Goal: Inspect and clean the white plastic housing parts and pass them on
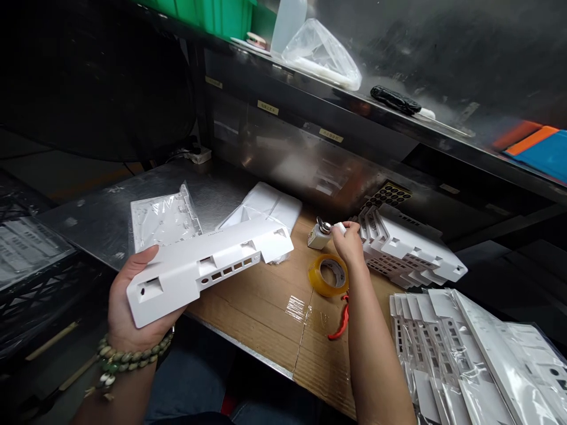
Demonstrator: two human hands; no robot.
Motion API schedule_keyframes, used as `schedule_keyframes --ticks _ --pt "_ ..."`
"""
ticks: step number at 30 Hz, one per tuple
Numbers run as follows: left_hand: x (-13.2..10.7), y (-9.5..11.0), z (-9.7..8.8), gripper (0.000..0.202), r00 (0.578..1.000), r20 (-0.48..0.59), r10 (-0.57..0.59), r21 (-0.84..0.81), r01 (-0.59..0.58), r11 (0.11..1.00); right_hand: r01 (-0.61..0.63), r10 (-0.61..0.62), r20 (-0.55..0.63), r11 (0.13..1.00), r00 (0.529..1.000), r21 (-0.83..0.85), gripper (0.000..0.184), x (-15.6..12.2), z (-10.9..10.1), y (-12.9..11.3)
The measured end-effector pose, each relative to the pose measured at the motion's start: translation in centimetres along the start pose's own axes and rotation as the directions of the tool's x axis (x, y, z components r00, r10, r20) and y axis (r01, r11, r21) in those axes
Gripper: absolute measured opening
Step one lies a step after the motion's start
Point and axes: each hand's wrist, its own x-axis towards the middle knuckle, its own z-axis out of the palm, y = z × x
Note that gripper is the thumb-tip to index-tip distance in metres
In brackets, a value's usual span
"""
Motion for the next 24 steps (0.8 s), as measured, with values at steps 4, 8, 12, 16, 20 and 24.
schedule_keyframes --ticks 4,8,12,16,20,24 --pt "0.4 -0.1 -0.1 0.031 1.000 -0.014 0.009 0.011 -0.009 1.000 0.077 -0.076 0.006 0.991 0.997 -0.108 0.041 -0.3 -0.7 -1.0" --pt "0.5 -0.2 0.1 0.029 0.999 -0.032 0.000 0.005 0.000 1.000 0.199 -0.203 -0.002 0.964 0.979 -0.179 0.032 -1.0 -1.1 -2.1" --pt "0.3 -0.2 0.3 0.031 0.999 -0.032 -0.009 -0.006 0.009 1.000 0.225 -0.233 -0.026 0.960 0.972 -0.169 0.028 -1.3 -1.2 -2.6" --pt "0.3 -0.2 0.3 0.033 0.999 -0.031 -0.015 -0.037 0.014 0.999 0.137 -0.146 -0.168 0.988 0.975 -0.067 0.041 -2.8 -1.9 -3.5" --pt "0.0 -0.4 0.3 0.036 0.999 -0.024 -0.039 -0.082 0.037 0.996 0.158 -0.117 -0.257 0.977 0.959 0.143 0.045 -9.6 -2.6 -6.1" --pt "-1.1 -1.2 0.6 0.035 0.998 -0.056 -0.029 -0.072 0.025 0.997 0.384 -0.251 -0.311 0.771 0.917 0.509 0.029 -20.4 -2.4 -10.6"
